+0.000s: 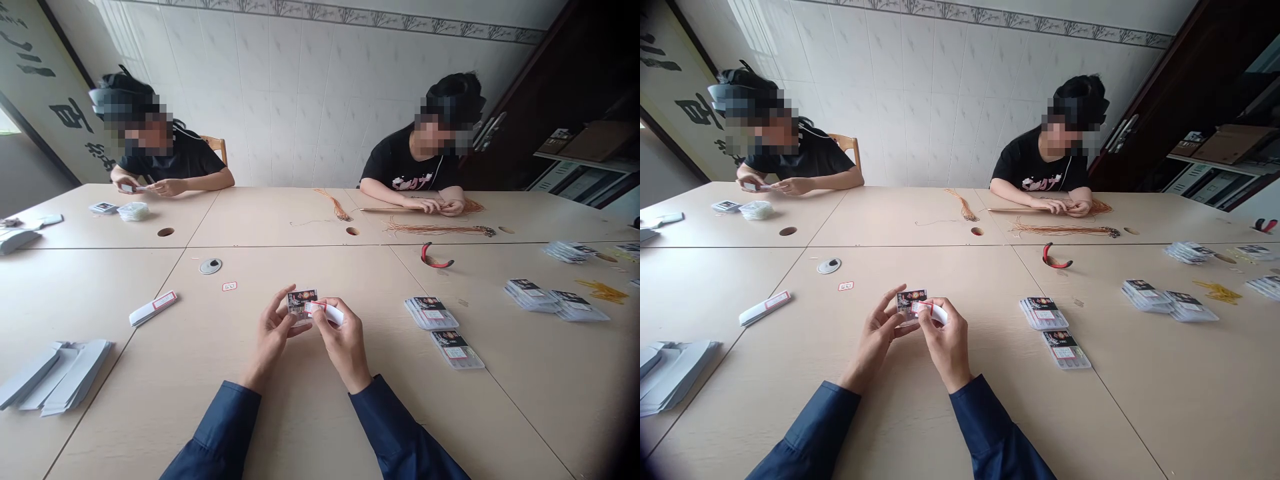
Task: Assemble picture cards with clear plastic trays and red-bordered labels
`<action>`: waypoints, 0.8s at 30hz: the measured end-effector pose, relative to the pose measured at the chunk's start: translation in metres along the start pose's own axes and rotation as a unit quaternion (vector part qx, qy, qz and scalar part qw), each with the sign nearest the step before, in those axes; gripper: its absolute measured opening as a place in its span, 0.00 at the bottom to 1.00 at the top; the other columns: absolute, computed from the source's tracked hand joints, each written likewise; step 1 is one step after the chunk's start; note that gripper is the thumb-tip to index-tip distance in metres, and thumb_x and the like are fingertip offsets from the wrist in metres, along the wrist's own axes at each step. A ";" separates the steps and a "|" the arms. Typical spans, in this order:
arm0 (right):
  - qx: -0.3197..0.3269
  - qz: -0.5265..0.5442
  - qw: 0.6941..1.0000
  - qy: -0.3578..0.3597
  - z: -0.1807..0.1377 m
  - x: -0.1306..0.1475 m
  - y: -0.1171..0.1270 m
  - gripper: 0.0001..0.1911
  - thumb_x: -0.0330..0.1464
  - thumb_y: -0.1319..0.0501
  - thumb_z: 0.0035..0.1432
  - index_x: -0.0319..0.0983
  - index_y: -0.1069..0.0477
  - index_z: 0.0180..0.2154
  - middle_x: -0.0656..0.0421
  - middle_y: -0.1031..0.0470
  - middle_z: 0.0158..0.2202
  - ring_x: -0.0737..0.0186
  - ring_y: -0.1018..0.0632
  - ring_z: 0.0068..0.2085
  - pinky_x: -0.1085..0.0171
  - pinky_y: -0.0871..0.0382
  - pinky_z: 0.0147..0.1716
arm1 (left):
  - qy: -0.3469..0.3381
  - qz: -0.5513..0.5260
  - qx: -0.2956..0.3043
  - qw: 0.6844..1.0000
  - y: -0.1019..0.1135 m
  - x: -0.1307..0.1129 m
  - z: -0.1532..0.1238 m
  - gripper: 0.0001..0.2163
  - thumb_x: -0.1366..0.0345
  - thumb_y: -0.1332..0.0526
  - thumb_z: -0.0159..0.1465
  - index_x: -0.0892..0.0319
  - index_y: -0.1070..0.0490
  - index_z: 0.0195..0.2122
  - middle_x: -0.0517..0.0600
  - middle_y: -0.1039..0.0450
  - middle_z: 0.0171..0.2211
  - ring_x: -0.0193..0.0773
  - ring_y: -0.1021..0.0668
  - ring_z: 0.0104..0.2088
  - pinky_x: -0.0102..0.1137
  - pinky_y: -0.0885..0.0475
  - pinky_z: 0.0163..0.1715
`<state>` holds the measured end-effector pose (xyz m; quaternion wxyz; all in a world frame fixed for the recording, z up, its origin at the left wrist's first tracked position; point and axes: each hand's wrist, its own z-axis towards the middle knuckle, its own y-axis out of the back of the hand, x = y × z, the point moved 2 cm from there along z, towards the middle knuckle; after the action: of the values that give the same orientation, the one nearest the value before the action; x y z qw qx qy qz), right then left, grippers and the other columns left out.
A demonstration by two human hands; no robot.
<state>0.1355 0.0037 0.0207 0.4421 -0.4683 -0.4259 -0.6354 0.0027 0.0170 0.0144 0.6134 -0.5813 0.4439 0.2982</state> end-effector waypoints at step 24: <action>-0.021 0.008 1.000 -0.007 -0.001 0.001 0.001 0.13 0.41 0.39 0.57 0.37 0.28 0.35 0.56 0.22 0.30 0.63 0.25 0.28 0.67 0.30 0.25 | -0.005 0.043 -0.052 0.998 0.006 0.001 0.001 0.25 0.67 0.32 0.54 0.57 0.35 0.53 0.54 0.21 0.40 0.44 0.19 0.38 0.36 0.22 0.38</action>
<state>0.1357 0.0024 0.0215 0.4344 -0.4855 -0.4118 -0.6372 -0.0016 0.0191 0.0111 0.5707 -0.5916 0.4493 0.3499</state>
